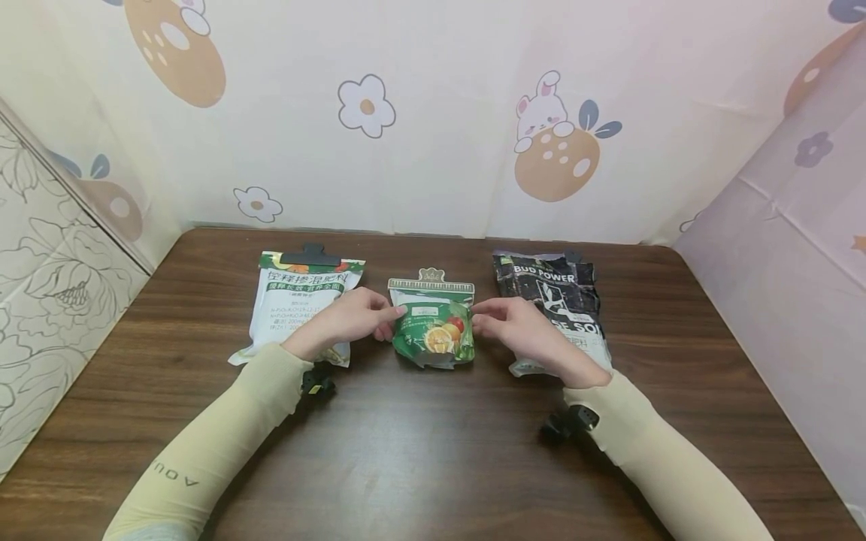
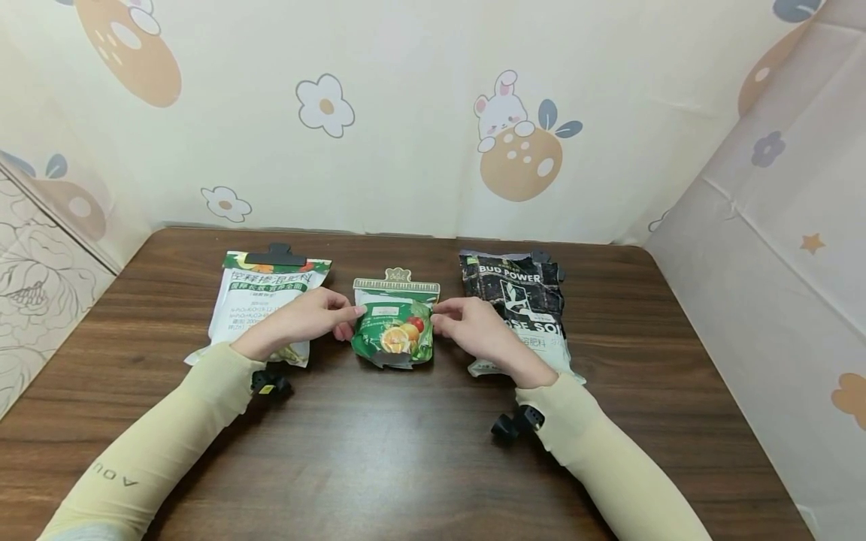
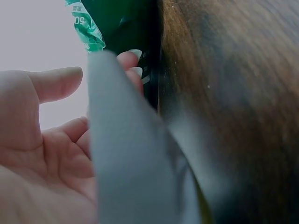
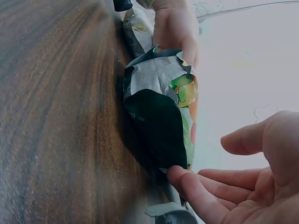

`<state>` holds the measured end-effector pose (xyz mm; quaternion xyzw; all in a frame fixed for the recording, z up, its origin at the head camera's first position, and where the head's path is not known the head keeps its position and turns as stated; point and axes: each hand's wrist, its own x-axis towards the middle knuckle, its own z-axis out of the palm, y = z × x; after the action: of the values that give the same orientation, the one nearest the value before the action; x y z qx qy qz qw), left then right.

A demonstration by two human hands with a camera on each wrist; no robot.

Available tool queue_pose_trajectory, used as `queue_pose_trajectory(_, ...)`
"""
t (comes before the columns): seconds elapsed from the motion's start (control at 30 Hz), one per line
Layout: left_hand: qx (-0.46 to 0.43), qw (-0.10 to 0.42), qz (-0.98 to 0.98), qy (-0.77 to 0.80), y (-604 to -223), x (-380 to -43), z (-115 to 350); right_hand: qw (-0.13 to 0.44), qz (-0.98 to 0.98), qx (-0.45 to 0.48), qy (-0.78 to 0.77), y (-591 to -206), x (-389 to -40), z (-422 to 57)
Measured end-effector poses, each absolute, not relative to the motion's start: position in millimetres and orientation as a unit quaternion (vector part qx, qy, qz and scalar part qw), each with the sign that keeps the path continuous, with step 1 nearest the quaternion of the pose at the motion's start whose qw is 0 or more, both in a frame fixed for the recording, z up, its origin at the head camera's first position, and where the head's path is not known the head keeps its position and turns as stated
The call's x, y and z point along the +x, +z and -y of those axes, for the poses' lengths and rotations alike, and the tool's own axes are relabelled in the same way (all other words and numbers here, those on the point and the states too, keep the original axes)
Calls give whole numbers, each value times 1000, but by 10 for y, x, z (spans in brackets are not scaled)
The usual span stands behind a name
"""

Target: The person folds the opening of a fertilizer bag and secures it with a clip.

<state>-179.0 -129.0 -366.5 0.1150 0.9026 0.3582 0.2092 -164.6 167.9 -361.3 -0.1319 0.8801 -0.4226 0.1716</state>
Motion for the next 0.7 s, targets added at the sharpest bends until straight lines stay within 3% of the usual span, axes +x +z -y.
queue_pose_trajectory(0.7,166,173,-885,400,-3449,-1854,1291,155,-884,-147,-417,-3484,-1709,-1857)
